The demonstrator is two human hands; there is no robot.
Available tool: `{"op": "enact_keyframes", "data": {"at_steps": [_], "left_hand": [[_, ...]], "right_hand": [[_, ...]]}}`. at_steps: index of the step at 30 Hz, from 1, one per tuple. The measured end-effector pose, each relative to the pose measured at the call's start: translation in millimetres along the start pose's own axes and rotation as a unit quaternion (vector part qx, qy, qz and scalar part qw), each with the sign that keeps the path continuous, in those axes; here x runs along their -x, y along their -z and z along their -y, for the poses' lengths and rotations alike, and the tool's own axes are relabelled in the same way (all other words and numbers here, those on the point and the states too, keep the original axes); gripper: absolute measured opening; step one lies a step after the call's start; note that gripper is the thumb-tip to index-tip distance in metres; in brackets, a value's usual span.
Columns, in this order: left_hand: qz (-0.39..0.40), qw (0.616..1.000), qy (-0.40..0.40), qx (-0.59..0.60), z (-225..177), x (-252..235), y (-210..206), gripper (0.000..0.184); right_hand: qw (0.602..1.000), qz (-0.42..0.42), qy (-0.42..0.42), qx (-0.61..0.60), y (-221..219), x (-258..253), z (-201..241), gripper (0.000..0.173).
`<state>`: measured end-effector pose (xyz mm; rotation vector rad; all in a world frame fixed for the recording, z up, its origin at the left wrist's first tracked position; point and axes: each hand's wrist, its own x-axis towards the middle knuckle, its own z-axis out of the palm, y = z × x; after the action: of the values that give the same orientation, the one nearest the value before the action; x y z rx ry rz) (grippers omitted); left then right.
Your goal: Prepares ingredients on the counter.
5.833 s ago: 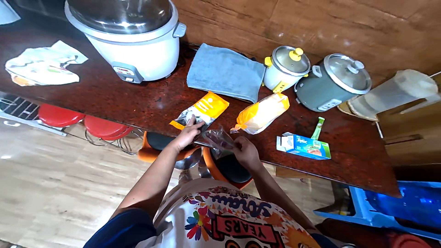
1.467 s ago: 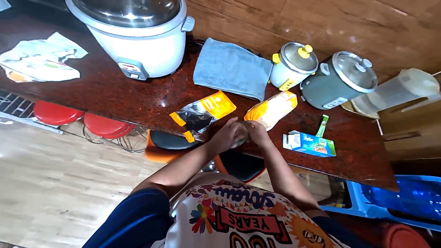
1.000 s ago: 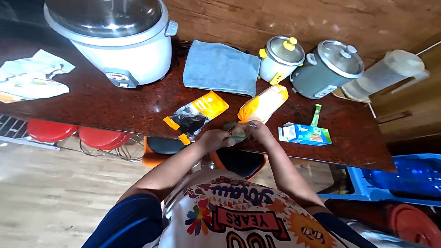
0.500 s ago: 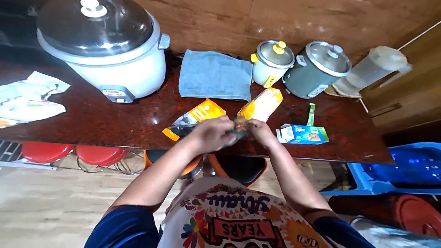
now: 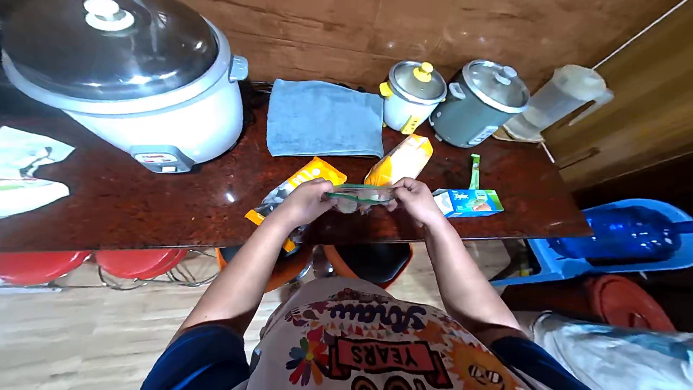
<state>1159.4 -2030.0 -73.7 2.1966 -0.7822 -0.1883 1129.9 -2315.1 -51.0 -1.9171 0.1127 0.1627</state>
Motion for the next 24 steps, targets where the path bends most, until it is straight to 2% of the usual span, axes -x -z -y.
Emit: {"op": "enact_keyframes", "data": {"at_steps": [3, 5, 6, 10, 13, 16, 17, 18, 21, 24], "left_hand": [[0.025, 0.999, -0.021, 0.008, 8, -5, -5, 0.013], [0.029, 0.999, -0.011, 0.012, 18, -5, -8, 0.013], [0.037, 0.999, 0.004, 0.012, 23, -5, -9, 0.013], [0.033, 0.999, 0.040, 0.001, 30, -10, -8, 0.013], [0.031, 0.997, 0.048, -0.045, 17, -17, -5, 0.034], [0.073, 0.988, 0.005, -0.135, -13, -33, -30, 0.066], [0.082, 0.984, -0.011, -0.161, -23, -39, -41, 0.068], [0.084, 0.980, -0.029, -0.176, -31, -46, -52, 0.062], [0.109, 0.971, -0.051, -0.205, -51, -64, -69, 0.028], [0.137, 0.966, -0.040, -0.216, -63, -73, -75, 0.024]], "right_hand": [[0.998, 0.043, -0.045, -0.012, 5, 6, -7, 0.022], [0.996, 0.071, -0.053, 0.019, 5, 11, -15, 0.039], [0.995, 0.067, -0.049, 0.051, 3, 12, -19, 0.041], [0.980, -0.010, -0.030, 0.197, -4, 10, -37, 0.018], [0.971, -0.016, -0.014, 0.237, -5, 10, -39, 0.016], [0.957, -0.014, 0.044, 0.288, 0, 9, -42, 0.017], [0.950, -0.011, 0.065, 0.305, 1, 9, -43, 0.017], [0.945, -0.013, 0.084, 0.316, 2, 9, -44, 0.016], [0.938, -0.026, 0.120, 0.324, 4, 13, -46, 0.013], [0.940, -0.023, 0.135, 0.313, 8, 18, -49, 0.012]]}}
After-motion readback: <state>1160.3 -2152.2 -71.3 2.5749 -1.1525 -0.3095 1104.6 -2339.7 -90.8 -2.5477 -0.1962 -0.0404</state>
